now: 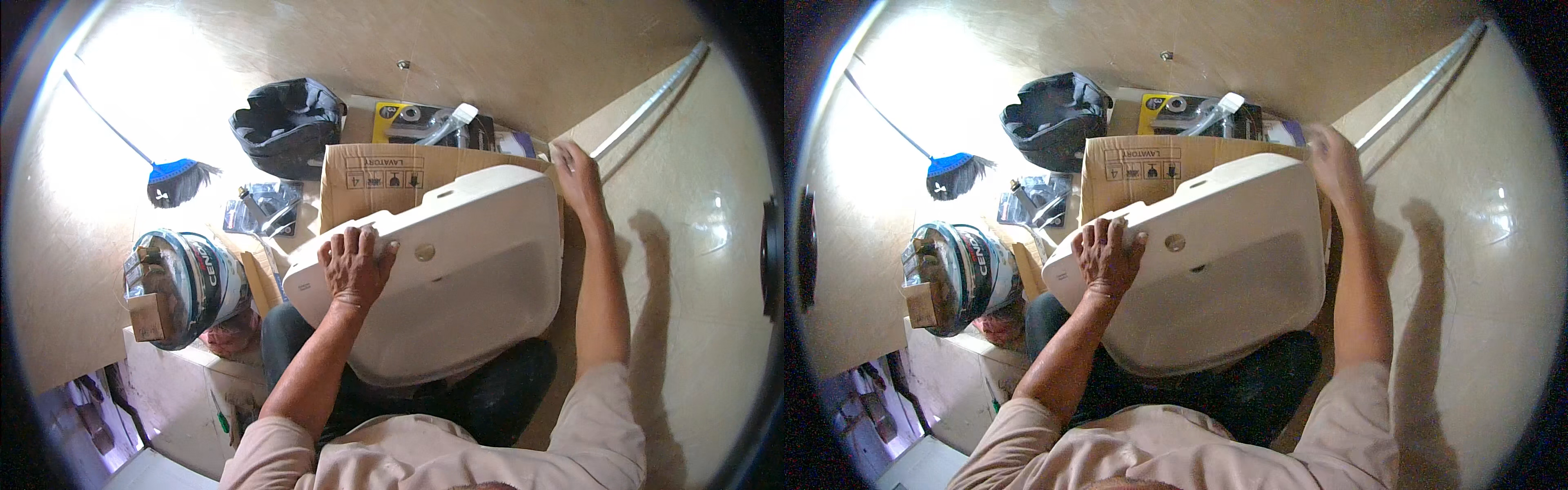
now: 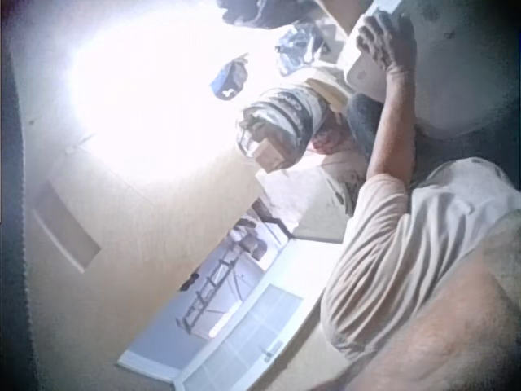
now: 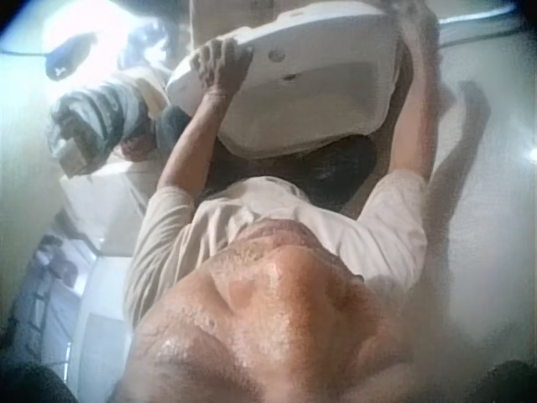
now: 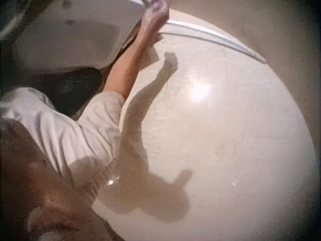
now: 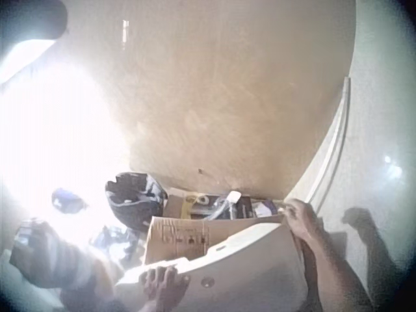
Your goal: The person assembles a sink fixture by inserting components through the pre-drilled holes in the basin and attaching securing hardware to the underside.
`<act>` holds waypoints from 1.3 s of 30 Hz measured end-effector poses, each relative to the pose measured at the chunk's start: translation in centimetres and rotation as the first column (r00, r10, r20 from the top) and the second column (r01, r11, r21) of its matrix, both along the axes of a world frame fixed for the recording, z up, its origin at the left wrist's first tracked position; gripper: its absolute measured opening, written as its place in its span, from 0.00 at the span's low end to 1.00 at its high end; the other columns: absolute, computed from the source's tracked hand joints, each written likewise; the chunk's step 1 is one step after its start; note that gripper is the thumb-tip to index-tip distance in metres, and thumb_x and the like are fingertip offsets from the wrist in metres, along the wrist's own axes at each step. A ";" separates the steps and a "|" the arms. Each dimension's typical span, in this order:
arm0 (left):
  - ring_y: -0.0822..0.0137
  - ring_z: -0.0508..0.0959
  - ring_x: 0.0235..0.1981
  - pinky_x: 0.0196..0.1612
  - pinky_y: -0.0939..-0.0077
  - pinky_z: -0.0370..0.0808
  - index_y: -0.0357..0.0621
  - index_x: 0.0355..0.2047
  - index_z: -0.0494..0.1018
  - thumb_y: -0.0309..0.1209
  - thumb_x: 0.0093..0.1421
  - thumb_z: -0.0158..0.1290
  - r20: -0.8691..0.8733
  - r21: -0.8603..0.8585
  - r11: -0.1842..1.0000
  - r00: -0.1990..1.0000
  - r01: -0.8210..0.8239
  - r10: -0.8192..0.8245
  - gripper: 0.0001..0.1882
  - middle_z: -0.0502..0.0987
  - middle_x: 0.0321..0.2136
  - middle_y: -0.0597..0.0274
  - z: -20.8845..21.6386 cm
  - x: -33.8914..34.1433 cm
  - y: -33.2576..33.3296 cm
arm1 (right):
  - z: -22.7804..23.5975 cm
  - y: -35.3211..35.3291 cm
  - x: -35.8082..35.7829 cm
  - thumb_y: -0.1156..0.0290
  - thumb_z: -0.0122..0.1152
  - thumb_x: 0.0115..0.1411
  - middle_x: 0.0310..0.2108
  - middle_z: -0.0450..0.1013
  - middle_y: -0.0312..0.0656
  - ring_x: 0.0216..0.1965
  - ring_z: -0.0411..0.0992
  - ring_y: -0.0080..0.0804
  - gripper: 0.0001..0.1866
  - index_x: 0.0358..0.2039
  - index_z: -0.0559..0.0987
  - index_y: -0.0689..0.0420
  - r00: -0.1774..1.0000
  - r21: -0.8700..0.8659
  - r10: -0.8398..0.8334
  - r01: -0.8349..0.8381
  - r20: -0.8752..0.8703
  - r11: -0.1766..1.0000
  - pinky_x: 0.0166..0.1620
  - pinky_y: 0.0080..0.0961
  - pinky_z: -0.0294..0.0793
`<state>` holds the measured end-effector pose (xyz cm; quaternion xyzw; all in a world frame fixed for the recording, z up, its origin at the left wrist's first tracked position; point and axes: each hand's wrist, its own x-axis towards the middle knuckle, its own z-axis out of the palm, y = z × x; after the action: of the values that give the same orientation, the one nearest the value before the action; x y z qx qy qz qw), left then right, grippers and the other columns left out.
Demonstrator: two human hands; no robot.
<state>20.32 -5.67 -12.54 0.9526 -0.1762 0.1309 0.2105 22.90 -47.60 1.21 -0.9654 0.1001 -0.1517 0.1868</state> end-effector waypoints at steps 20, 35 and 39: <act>0.59 0.75 0.44 0.51 0.51 0.63 0.53 0.46 0.75 0.61 0.57 0.62 -0.046 0.040 0.999 0.999 0.022 -0.020 0.29 0.75 0.42 0.60 0.7 0.2 0.6 | -25.1 13.5 30.3 0.49 0.85 0.44 0.77 0.51 0.52 0.73 0.59 0.53 0.74 0.79 0.40 0.45 0.384 -0.174 0.129 -0.659 -0.914 0.732 0.68 0.55 0.67; 0.55 0.74 0.45 0.52 0.49 0.62 0.53 0.49 0.73 0.61 0.55 0.64 -0.050 0.000 0.999 0.998 0.049 -0.049 0.31 0.75 0.44 0.58 0.2 0.6 0.4 | -25.9 11.4 31.9 0.40 0.82 0.45 0.78 0.45 0.57 0.76 0.51 0.58 0.67 0.76 0.50 0.51 0.436 -0.129 0.113 -0.487 -0.893 0.864 0.72 0.65 0.54; 0.55 0.74 0.45 0.52 0.49 0.62 0.53 0.48 0.73 0.61 0.55 0.63 -0.055 0.035 0.999 0.998 0.006 -0.004 0.32 0.75 0.44 0.58 0.1 0.2 0.8 | -26.0 13.3 32.8 0.37 0.75 0.51 0.75 0.53 0.57 0.72 0.61 0.53 0.58 0.71 0.61 0.62 0.427 -0.072 0.146 -0.454 -0.893 0.888 0.70 0.48 0.66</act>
<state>20.54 -4.86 -12.41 0.9590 -0.1750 0.1012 0.1986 55.71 -34.31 -24.82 -0.9250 -0.0201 0.3790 -0.0153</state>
